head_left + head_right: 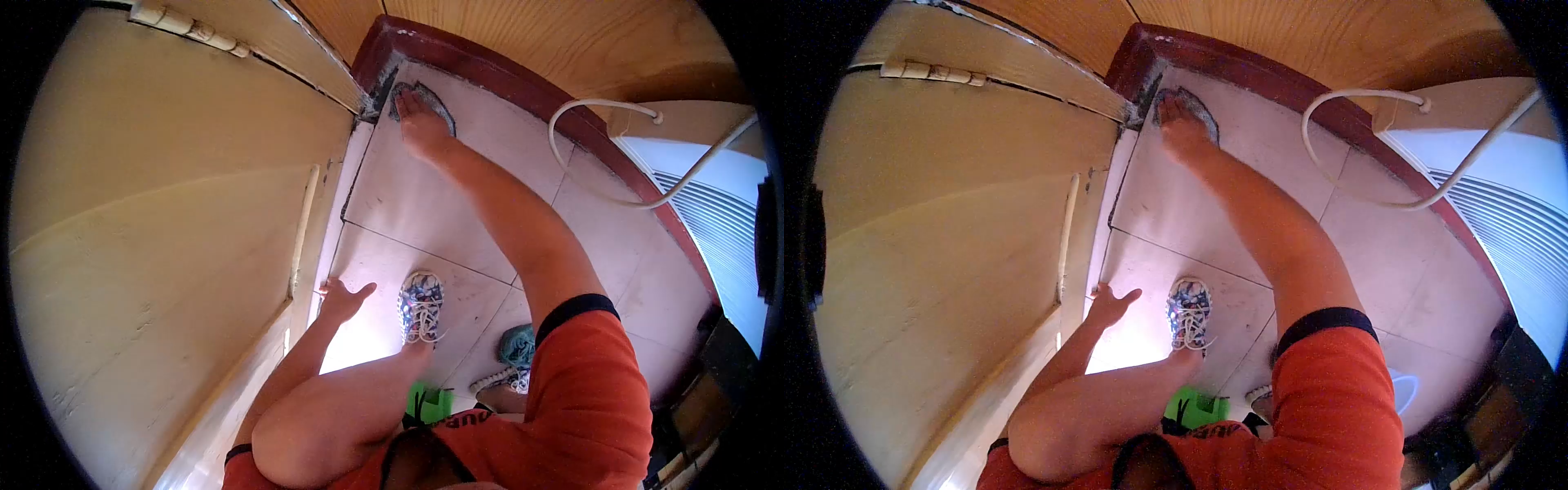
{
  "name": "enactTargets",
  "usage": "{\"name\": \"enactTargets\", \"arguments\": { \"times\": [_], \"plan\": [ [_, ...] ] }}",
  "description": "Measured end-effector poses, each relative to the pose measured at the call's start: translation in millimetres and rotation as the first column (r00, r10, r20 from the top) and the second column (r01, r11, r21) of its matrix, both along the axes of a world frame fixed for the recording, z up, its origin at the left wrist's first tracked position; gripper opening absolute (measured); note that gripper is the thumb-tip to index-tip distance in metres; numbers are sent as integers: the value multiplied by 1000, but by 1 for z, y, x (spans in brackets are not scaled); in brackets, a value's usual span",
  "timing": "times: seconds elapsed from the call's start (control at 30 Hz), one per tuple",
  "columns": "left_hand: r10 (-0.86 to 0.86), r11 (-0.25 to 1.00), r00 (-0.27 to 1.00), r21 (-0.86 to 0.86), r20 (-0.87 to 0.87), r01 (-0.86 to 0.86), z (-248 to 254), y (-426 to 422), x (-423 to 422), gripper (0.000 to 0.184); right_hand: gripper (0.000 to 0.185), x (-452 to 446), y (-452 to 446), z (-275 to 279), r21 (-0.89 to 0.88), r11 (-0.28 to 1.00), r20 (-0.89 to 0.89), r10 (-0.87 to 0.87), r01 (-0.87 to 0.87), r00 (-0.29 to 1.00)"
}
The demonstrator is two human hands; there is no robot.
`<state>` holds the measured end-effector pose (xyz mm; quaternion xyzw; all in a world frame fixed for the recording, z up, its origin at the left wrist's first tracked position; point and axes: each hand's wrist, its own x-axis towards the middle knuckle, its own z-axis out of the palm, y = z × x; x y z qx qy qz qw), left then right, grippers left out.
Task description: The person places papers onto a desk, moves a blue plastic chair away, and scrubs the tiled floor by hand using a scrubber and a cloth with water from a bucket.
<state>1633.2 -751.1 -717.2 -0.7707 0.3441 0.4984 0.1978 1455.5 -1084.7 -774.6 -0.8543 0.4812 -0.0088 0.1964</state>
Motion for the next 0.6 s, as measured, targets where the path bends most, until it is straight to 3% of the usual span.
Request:
{"name": "enactTargets", "arguments": {
  "times": [0.03,0.07,0.1,0.23,0.3,0.37,0.43,0.5,0.57,0.6],
  "plan": [
    [-1,999,1000,39,23,0,5,-2,-1,122,55,-3,5,-5,-76,997,39,23,-20,999],
    [-2,999,1000,48,27,1,1,0,1,122,55,-3,-12,1,59,997,101,-64,58,993],
    [-10,1000,1000,23,-16,10,-3,5,5,121,55,-1,-19,0,71,995,103,-73,66,992],
    [14,1000,998,-16,-55,-15,5,1,2,121,55,15,-28,-11,-40,987,81,-154,157,985],
    [-28,1000,999,-4,-28,28,6,-6,0,121,53,16,11,1,29,999,-93,18,-16,995],
    [-64,997,998,34,0,64,6,-1,-5,121,52,5,17,9,-47,997,-135,61,-68,989],
    [-77,997,997,31,4,77,1,3,-1,121,51,3,-10,22,40,999,7,-24,23,1000],
    [-53,999,999,1,13,53,-6,7,2,122,52,10,-36,22,169,986,-55,2,7,998],
    [-18,999,1000,-27,-24,17,4,3,0,123,54,20,-35,9,-5,988,75,-155,155,985],
    [15,1000,1000,-14,0,-15,10,0,-3,124,55,24,-25,12,100,984,-23,-144,145,989]
  ]
}}
